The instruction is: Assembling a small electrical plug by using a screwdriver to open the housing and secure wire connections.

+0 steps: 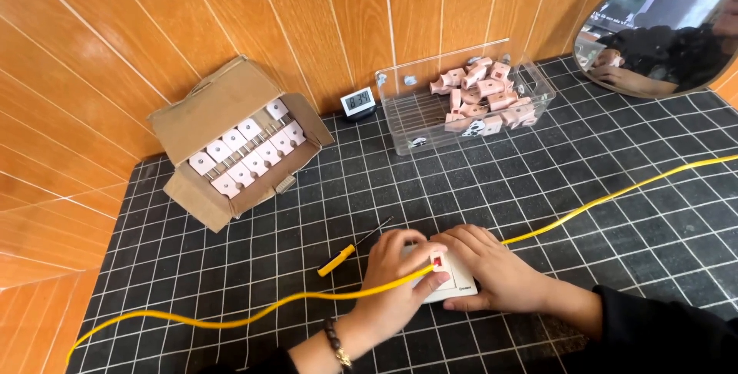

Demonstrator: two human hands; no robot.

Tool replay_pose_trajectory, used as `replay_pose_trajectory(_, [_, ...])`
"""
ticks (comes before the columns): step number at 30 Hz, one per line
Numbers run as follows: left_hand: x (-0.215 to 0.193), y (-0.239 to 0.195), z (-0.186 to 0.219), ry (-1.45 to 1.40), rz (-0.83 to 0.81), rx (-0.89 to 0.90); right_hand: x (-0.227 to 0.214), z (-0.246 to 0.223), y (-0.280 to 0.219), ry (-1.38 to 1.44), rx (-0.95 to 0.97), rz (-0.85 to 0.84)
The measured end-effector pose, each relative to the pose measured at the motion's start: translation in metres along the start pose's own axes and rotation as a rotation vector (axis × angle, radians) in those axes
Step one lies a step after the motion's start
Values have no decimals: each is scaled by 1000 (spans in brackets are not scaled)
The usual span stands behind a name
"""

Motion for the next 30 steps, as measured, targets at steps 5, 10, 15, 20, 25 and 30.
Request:
replay_pose_trajectory(5, [-16, -23, -22, -2, -166, -127, -5, -2, 0, -6, -5, 10])
replay_pose_trajectory(10, [-21, -43, -44, -154, -230, -233, -2, 0, 0, 25, 32, -30])
replay_pose_trajectory(15, [-20, -45, -44, -132, -263, -182, 4, 3, -4, 27, 60, -54])
replay_pose_trajectory(20, [-24, -44, -41, -107, -260, -129, -2, -2, 0, 32, 37, -79])
replay_pose_trajectory(25, [-21, -47, -44, -95, -286, -150, -2, -3, 0, 27, 20, -76])
replay_pose_trajectory(30, [-22, -43, -41, -95, -323, -184, 1, 0, -2, 28, 50, -101])
Point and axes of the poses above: each hand's wrist, its own y-axis towards the middle knuckle, its own x-axis out of the palm, z = x × y, the point moved 6 cm from there along y, towards the middle knuckle, and after that the axes turned 12 degrees about -y, right-handed, at the moved point
